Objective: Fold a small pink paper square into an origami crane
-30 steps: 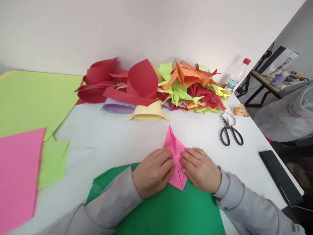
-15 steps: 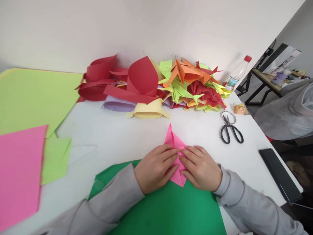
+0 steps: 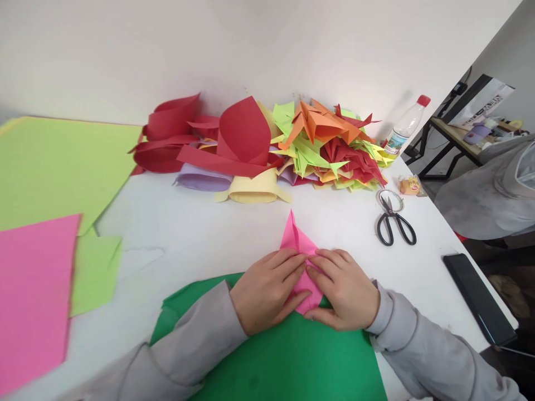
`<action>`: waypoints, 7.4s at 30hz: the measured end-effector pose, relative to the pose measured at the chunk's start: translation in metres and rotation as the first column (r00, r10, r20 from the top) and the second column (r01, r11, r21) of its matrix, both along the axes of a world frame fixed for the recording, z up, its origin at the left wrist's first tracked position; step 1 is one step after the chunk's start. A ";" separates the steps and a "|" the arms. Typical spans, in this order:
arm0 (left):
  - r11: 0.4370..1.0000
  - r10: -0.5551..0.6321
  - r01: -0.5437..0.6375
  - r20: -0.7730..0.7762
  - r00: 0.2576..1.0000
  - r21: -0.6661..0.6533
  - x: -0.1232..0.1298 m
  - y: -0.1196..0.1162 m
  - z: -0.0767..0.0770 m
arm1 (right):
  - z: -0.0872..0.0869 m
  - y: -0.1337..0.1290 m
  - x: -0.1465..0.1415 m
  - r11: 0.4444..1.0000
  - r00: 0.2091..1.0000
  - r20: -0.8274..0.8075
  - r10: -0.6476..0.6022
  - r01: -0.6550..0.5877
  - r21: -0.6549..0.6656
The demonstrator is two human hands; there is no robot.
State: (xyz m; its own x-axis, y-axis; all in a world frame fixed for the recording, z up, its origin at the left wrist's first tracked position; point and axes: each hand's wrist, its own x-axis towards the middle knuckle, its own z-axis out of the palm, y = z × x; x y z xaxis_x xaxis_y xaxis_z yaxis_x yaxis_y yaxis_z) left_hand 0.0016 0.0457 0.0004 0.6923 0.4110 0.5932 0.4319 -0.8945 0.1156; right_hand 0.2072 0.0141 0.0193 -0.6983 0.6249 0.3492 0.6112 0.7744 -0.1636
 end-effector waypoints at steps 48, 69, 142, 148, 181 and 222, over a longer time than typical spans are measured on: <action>0.522 0.383 0.116 0.354 0.853 -0.845 -0.013 0.019 0.011 | -0.004 -0.009 -0.014 0.998 0.999 0.006 0.032 -0.033 0.060; 0.601 0.397 0.135 0.441 0.805 -0.788 -0.012 0.019 0.015 | -0.008 -0.014 -0.014 0.998 0.997 0.056 0.051 -0.053 0.025; 0.391 0.619 0.231 0.441 0.650 -0.891 -0.020 0.033 0.018 | -0.005 -0.016 -0.013 0.991 0.991 -0.063 0.118 -0.113 0.078; 0.402 0.618 0.219 0.440 0.651 -0.889 -0.020 0.035 0.017 | -0.004 -0.016 -0.014 0.990 0.990 -0.076 0.122 -0.116 0.078; 0.749 0.592 -0.294 0.401 0.699 -0.594 -0.015 0.018 0.015 | -0.003 -0.016 -0.013 0.988 0.989 -0.088 0.122 -0.113 0.102; 0.938 0.295 -0.338 -0.340 0.893 -0.076 -0.004 0.004 0.000 | -0.005 -0.012 -0.011 0.956 0.956 0.029 -0.292 0.292 0.008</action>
State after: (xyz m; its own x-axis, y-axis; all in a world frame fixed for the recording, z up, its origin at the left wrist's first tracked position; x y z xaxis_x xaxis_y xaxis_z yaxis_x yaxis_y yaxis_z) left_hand -0.0026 0.0498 0.0005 0.6554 0.6976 0.2896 0.7225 -0.6908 0.0291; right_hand 0.1958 0.0017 0.0148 -0.4956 0.8017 0.3341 0.8152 0.5621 -0.1397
